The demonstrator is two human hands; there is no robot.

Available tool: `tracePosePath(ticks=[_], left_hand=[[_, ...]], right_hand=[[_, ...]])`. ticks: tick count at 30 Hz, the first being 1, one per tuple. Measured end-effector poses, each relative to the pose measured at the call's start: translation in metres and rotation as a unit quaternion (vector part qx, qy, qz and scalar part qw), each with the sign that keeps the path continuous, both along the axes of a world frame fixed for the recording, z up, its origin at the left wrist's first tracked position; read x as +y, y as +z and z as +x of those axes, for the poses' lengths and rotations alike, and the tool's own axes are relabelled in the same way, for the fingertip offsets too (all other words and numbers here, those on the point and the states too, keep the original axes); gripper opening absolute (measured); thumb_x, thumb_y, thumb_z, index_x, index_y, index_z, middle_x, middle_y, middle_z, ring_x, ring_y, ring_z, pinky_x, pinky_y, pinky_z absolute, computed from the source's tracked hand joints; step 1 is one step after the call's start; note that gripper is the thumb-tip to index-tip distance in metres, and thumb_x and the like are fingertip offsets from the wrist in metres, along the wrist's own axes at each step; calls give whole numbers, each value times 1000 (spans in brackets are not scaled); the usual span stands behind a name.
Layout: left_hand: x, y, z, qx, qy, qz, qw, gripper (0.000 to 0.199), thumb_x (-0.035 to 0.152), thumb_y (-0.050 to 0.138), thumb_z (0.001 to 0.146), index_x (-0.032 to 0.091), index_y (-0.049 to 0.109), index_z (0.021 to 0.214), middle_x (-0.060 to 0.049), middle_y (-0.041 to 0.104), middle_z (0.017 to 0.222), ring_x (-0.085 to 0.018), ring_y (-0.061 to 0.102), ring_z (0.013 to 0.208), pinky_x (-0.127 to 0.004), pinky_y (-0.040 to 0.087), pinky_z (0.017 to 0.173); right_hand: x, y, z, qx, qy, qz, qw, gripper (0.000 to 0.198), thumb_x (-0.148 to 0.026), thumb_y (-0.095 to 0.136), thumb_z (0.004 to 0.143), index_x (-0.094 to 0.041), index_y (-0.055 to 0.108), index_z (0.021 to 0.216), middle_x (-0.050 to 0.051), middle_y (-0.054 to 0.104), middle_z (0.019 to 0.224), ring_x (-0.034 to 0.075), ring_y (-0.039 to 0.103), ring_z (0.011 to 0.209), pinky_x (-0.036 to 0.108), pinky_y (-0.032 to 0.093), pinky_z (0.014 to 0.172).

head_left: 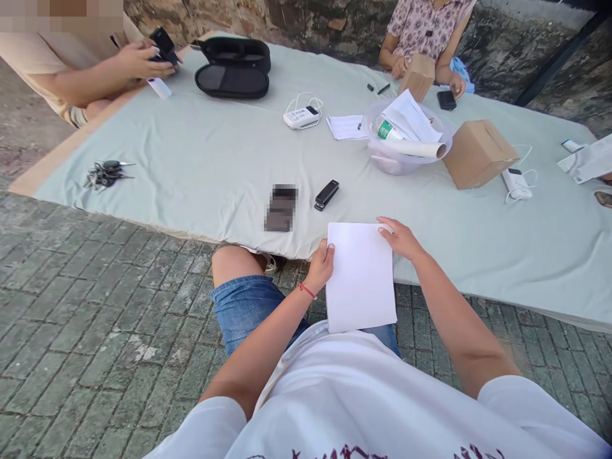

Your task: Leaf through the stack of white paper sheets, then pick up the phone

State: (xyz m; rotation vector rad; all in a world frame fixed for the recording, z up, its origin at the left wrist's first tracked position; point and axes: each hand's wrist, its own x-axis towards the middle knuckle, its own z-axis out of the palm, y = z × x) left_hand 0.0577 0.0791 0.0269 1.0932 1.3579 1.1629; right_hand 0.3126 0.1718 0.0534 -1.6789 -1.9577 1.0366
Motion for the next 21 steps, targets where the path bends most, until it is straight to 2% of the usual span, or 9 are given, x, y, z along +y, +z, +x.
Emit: tracePosePath(ticks=[2,5,7,10,13,15,18,21], left_hand=[[-1,0,2,-18,-11,-5,1000,39,54,49,92,19,59,105,-7,64,94,-22,58,91,-33,44,87],[-2,-5,4,-68,6,-18,998,44,54,49,91,19,59,115,-9,63,115,-24,56,112,-34,41,100],[-2,-11,5,-117,17,-35,992,45,53,51,91,19,59,119,-9,61,125,-24,52,122,-35,38,106],[-1,-19,5,-197,36,-83,976,44,51,59,87,20,61,118,-8,60,131,-25,49,128,-35,37,109],[0,-20,2,-266,53,-131,954,45,48,67,81,20,62,116,-7,62,129,-26,50,128,-37,39,108],[1,-16,1,-305,33,-145,941,47,47,68,79,19,61,116,-8,66,122,-27,54,123,-39,41,106],[2,-6,2,-341,2,-144,929,50,46,70,77,19,60,118,-8,68,114,-25,59,115,-41,42,104],[2,3,5,-360,-15,-139,922,48,43,71,76,18,60,116,-8,69,112,-24,62,108,-40,45,100]], right_hand=[[7,4,4,-32,38,-15,999,44,-51,49,91,-31,62,127,4,63,129,22,64,89,46,47,94],[11,10,3,-42,32,5,999,43,-52,45,93,-29,63,125,4,64,128,25,61,109,43,45,97],[10,14,1,-44,50,2,998,42,-51,43,94,-28,65,122,4,65,127,25,59,114,41,45,98],[8,20,0,-44,93,-32,994,40,-49,41,95,-27,68,116,3,70,115,23,64,103,36,48,90],[9,25,3,-61,101,-34,992,38,-45,41,95,-26,68,115,2,72,108,23,66,96,35,50,84],[12,29,3,-103,108,-14,989,37,-41,41,95,-24,69,114,4,72,110,24,65,98,37,49,87],[17,37,-11,-155,126,64,978,41,-38,38,96,-19,66,121,10,64,126,28,59,114,42,44,98],[20,45,-40,-137,173,128,967,48,-40,34,98,-19,53,136,11,51,143,28,45,131,44,37,107]])
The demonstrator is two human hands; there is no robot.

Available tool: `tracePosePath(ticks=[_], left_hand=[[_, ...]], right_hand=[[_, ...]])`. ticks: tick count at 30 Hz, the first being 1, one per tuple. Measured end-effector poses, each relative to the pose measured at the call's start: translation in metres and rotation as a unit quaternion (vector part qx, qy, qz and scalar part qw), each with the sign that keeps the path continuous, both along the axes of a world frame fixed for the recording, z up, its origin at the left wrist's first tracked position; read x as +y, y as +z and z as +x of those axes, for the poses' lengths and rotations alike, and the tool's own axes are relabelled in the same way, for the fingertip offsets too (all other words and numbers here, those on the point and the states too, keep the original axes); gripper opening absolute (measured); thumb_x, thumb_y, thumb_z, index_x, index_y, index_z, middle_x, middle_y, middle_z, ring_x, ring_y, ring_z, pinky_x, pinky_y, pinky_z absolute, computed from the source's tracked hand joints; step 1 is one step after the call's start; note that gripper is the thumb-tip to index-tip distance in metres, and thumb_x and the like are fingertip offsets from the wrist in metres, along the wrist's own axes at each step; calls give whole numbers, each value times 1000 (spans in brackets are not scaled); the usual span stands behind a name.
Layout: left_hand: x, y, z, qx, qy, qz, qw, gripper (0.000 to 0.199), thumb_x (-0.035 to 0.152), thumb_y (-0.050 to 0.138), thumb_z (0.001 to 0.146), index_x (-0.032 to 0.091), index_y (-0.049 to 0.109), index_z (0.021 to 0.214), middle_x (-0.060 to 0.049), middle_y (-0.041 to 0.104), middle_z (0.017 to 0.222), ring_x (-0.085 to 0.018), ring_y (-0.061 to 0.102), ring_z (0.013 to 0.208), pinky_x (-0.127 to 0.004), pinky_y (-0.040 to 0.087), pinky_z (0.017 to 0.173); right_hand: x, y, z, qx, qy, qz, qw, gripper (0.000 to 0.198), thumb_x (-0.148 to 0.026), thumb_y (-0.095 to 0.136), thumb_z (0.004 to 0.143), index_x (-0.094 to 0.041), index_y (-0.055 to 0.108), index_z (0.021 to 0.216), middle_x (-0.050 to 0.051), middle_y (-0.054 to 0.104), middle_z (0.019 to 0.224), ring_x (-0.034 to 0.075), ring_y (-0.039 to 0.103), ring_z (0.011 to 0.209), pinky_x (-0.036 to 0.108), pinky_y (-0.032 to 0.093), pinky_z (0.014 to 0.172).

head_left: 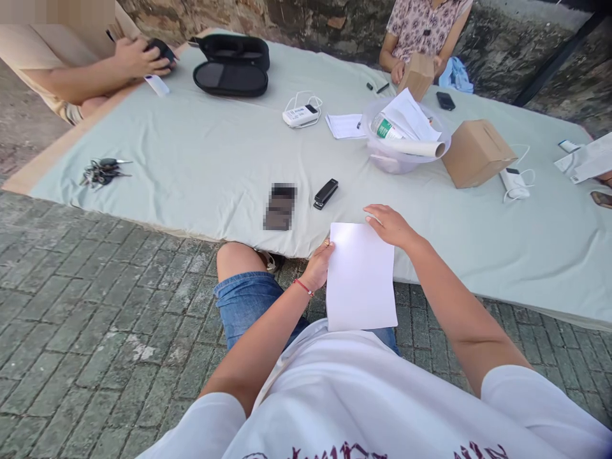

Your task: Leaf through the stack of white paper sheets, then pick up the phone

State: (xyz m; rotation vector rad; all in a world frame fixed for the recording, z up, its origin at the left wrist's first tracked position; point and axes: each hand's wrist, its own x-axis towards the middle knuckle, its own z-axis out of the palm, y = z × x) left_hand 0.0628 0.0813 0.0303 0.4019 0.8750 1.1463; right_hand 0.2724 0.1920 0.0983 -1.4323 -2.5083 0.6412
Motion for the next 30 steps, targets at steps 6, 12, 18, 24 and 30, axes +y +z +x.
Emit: tracePosePath(ticks=[6,12,18,24,30], left_hand=[[0,7,2,-15,6,-6,1000,42,39,74,74,17,61,108,-6,69,102,-21,64,95,-38,48,91],[-3,2,1,-12,12,-18,1000,41,39,74,74,18,62,107,-5,69,101,-23,63,100,-38,46,94],[-4,1,2,-12,15,-8,1000,39,39,74,74,19,64,105,-5,69,103,-23,62,103,-39,44,97],[-6,2,1,-19,10,9,1000,41,41,73,75,19,64,109,-5,69,104,-23,61,104,-40,44,97],[-8,0,-2,-2,26,6,1000,42,42,73,74,19,64,108,-5,68,106,-22,60,104,-38,43,98]], right_hand=[[0,4,-48,-16,140,-34,989,44,-39,30,100,-21,56,130,9,56,136,27,48,126,44,38,103],[-3,4,-58,-70,136,-50,987,38,-36,30,101,-20,62,113,10,63,119,26,56,108,38,41,89],[-3,13,-66,-111,110,-66,986,39,-39,28,101,-21,62,97,7,68,95,22,59,85,32,37,72],[-4,19,-73,-139,122,-75,980,37,-40,28,101,-21,57,88,6,66,84,20,55,74,30,31,63],[-3,15,-79,-149,128,-69,978,36,-38,30,100,-21,59,88,6,66,83,20,55,73,31,30,63]])
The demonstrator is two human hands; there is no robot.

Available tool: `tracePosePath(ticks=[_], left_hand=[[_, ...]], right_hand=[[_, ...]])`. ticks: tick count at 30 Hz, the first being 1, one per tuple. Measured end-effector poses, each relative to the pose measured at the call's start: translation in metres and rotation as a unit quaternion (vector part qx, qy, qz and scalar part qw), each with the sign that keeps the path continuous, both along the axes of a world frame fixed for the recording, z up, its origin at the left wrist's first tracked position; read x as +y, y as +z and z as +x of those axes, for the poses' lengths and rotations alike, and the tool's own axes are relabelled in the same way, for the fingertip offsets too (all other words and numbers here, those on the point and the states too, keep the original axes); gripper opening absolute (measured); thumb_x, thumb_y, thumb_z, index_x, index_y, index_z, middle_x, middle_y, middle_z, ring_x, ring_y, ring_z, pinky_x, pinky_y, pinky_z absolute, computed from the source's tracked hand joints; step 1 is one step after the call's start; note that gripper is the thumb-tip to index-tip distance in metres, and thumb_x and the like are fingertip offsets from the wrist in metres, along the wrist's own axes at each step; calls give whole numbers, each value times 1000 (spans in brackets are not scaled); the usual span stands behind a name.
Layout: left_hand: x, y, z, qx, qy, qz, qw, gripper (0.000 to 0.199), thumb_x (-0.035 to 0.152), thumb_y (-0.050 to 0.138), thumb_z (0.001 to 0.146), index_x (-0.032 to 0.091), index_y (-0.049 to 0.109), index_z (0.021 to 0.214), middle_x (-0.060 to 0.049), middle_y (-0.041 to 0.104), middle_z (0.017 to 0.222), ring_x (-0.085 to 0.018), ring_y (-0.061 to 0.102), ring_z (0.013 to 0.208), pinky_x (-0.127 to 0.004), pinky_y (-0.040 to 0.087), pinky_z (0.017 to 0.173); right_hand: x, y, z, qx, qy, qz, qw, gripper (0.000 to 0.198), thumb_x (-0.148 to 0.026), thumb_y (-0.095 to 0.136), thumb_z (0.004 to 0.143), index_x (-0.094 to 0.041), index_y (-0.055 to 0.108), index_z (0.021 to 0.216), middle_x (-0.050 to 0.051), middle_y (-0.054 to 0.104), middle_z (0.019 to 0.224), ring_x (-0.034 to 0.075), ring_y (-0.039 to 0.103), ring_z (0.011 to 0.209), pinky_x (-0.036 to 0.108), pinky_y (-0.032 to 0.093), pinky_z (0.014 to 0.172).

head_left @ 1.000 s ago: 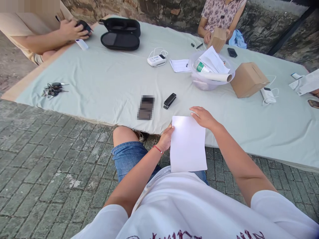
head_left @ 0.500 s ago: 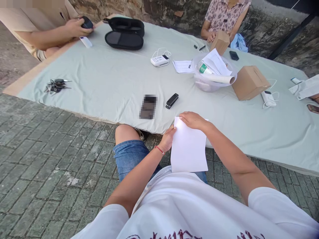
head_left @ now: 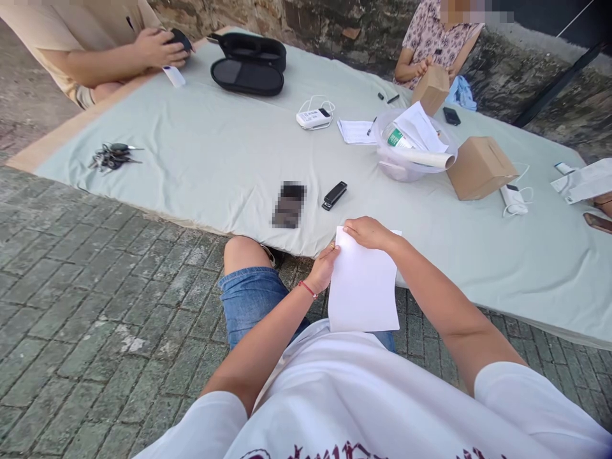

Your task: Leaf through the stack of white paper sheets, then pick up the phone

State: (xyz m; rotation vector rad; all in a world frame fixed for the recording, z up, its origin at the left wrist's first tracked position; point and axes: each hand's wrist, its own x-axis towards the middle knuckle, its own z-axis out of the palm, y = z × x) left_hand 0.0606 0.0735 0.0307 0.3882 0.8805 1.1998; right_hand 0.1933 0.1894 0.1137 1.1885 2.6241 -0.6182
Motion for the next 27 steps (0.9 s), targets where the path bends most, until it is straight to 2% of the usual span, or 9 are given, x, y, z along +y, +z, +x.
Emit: tracePosePath(ticks=[5,10,15,20,27], left_hand=[[-7,-6,-4,75,-27,19,997,34,46,68,77,18,63,95,-4,66,92,-22,59,96,-37,43,92],[-16,-18,-6,258,34,1,966,25,41,57,86,20,54,73,0,55,73,-17,53,80,-31,42,82],[-10,-17,-18,391,44,-21,919,23,32,46,90,21,51,70,1,52,69,-16,49,70,-29,38,75],[-4,-11,-37,478,21,5,878,22,29,46,90,22,51,70,-1,52,65,-19,50,67,-32,37,75],[-8,-7,-46,465,10,-10,885,17,32,54,86,24,52,72,0,47,57,-24,53,67,-34,36,78]], right_hand=[[6,-7,1,30,-35,18,999,36,-37,31,100,-21,61,88,6,66,79,21,56,72,32,31,63],[20,-23,-4,72,-63,-7,995,32,-36,35,98,-20,58,81,5,64,78,19,54,73,30,34,65],[37,-43,-17,121,-105,-88,983,31,-38,41,93,-21,48,68,-1,52,68,15,45,63,28,32,60],[52,-56,-32,185,-171,-196,948,30,-45,53,82,-21,47,66,-5,39,61,11,33,56,26,26,53],[62,-61,-39,252,-182,-292,905,33,-50,65,72,-19,52,66,-5,44,62,9,37,56,24,28,53]])
